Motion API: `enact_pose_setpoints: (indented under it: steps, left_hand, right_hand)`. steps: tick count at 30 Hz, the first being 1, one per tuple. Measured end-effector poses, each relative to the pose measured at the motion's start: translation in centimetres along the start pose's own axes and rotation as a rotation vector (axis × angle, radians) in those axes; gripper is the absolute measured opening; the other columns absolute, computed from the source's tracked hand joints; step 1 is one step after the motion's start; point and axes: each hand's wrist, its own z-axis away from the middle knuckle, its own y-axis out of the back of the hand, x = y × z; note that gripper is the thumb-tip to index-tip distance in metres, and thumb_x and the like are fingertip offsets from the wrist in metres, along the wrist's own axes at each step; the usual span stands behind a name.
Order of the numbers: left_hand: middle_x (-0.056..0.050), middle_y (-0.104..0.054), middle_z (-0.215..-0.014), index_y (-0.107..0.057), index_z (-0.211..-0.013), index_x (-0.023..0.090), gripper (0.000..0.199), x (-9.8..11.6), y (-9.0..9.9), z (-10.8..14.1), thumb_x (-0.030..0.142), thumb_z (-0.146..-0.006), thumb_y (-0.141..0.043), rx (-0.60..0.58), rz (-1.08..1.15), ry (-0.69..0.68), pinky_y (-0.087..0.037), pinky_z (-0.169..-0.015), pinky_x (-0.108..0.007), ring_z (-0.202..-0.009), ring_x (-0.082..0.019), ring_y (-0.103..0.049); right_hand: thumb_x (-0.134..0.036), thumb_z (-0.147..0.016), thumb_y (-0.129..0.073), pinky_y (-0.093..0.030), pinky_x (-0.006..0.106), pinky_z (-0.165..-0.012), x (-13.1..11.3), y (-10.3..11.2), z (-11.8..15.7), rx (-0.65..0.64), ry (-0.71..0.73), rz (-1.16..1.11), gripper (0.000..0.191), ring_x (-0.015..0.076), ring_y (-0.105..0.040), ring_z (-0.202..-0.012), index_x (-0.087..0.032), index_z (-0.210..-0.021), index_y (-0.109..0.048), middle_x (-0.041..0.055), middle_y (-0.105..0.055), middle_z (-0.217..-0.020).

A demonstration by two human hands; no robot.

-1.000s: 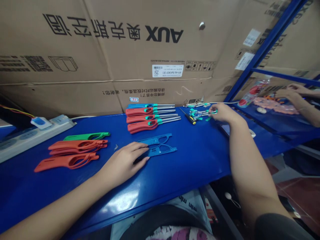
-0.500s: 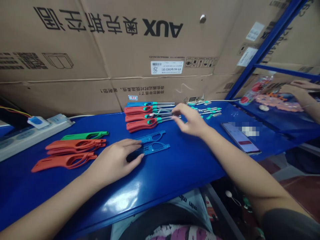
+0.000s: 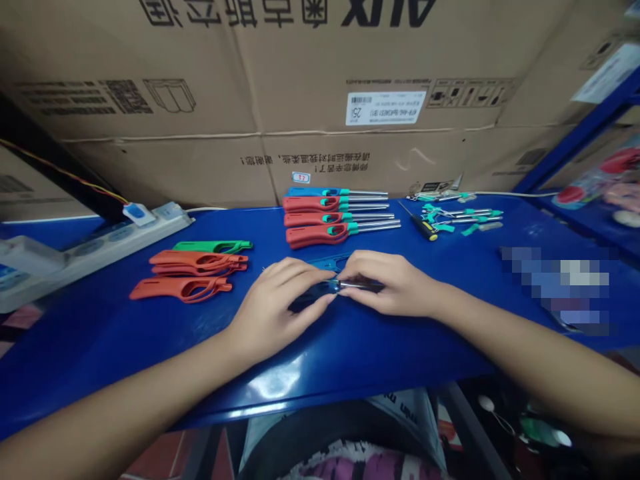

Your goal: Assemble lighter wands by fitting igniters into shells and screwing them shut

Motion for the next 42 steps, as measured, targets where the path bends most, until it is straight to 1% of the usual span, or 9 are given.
enact_pose_setpoints:
  steps: [4,6,11,15,20,28,32,38,42]
  left_hand:
    - [-0.004,-0.077,-0.100,-0.070,-0.115,0.020,0.021,-0.1,0.1,0.2,0.021,-0.095,-0.069,-0.002,-0.021,-0.091,-0.049,-0.083,-0.035,-0.093,-0.020,-0.067]
    - [-0.004,-0.077,-0.097,-0.072,-0.114,0.019,0.020,-0.1,0.2,0.2,0.021,-0.094,-0.070,0.014,-0.027,-0.119,-0.048,-0.081,-0.034,-0.090,-0.019,-0.067]
    - [-0.004,-0.077,-0.092,-0.073,-0.110,0.016,0.018,-0.1,0.3,0.1,0.020,-0.092,-0.072,0.034,-0.026,-0.127,-0.047,-0.077,-0.033,-0.086,-0.018,-0.066]
    - [-0.003,-0.078,-0.091,-0.074,-0.107,0.017,0.015,0.0,0.3,0.1,0.020,-0.092,-0.072,0.034,-0.028,-0.118,-0.047,-0.077,-0.033,-0.084,-0.018,-0.065]
    - [-0.003,-0.078,-0.088,-0.074,-0.105,0.017,0.014,0.2,0.4,0.1,0.021,-0.093,-0.072,0.057,-0.026,-0.130,-0.048,-0.075,-0.032,-0.082,-0.017,-0.065]
    - [-0.004,-0.078,-0.085,-0.075,-0.101,0.016,0.011,0.1,0.4,0.1,0.017,-0.090,-0.073,0.058,0.013,-0.141,-0.049,-0.073,-0.033,-0.079,-0.017,-0.066]
    - [-0.003,-0.078,-0.084,-0.076,-0.097,0.016,0.009,0.0,0.1,0.2,0.017,-0.089,-0.075,0.053,0.080,-0.097,-0.051,-0.073,-0.033,-0.078,-0.017,-0.067]
    - [-0.002,-0.078,-0.082,-0.078,-0.094,0.019,0.006,0.2,-0.3,0.0,0.018,-0.088,-0.076,0.067,0.213,0.011,-0.055,-0.074,-0.031,-0.074,-0.016,-0.068]
    - [-0.003,-0.079,-0.085,-0.078,-0.092,0.020,0.005,0.5,-0.6,0.1,0.022,-0.089,-0.075,0.074,0.189,0.051,-0.056,-0.075,-0.032,-0.076,-0.017,-0.069]
  right_hand:
    - [-0.023,-0.094,-0.068,-0.051,0.023,-0.071,-0.8,-0.1,-0.1,0.015,0.018,-0.008,0.010,0.0117,-0.059,-0.082,-0.014,-0.097,-0.064,0.0073,-0.060,-0.096]
    - [-0.023,-0.094,-0.069,-0.052,0.024,-0.075,-1.1,-0.1,-0.1,0.016,0.029,-0.004,0.011,0.0121,-0.060,-0.085,-0.013,-0.098,-0.065,0.0081,-0.061,-0.097]
    - [-0.022,-0.093,-0.069,-0.053,0.026,-0.077,-1.4,0.2,-0.1,-0.012,0.010,-0.008,0.013,0.0142,-0.063,-0.088,-0.013,-0.102,-0.066,0.0096,-0.063,-0.101]
    - [-0.016,-0.093,-0.063,-0.054,0.028,-0.083,-1.4,0.7,0.0,-0.080,-0.026,-0.006,0.004,0.0163,-0.065,-0.095,-0.014,-0.095,-0.066,0.0121,-0.063,-0.110]
    - [-0.019,-0.098,-0.060,-0.053,0.025,-0.082,-1.3,1.1,0.1,-0.141,-0.025,0.017,0.010,0.0145,-0.067,-0.087,-0.013,-0.102,-0.067,0.0076,-0.071,-0.095]
    - [-0.020,-0.100,-0.058,-0.052,0.023,-0.077,-1.3,0.7,0.0,-0.158,-0.016,0.088,0.015,0.0142,-0.070,-0.083,-0.012,-0.104,-0.069,0.0073,-0.075,-0.095]
    - [-0.023,-0.101,-0.055,-0.052,0.024,-0.072,-1.2,0.7,0.1,-0.178,0.025,0.197,0.017,0.0146,-0.069,-0.079,-0.012,-0.106,-0.068,0.0069,-0.074,-0.093]
    - [-0.026,-0.104,-0.048,-0.047,0.028,-0.065,-1.3,0.7,0.2,-0.163,0.130,0.462,0.023,0.0167,-0.068,-0.076,-0.014,-0.101,-0.067,0.0084,-0.075,-0.092]
    - [-0.027,-0.105,-0.043,-0.043,0.028,-0.064,-1.6,0.9,0.0,-0.235,0.040,0.496,0.025,0.0173,-0.067,-0.080,-0.017,-0.102,-0.066,0.0076,-0.074,-0.095]
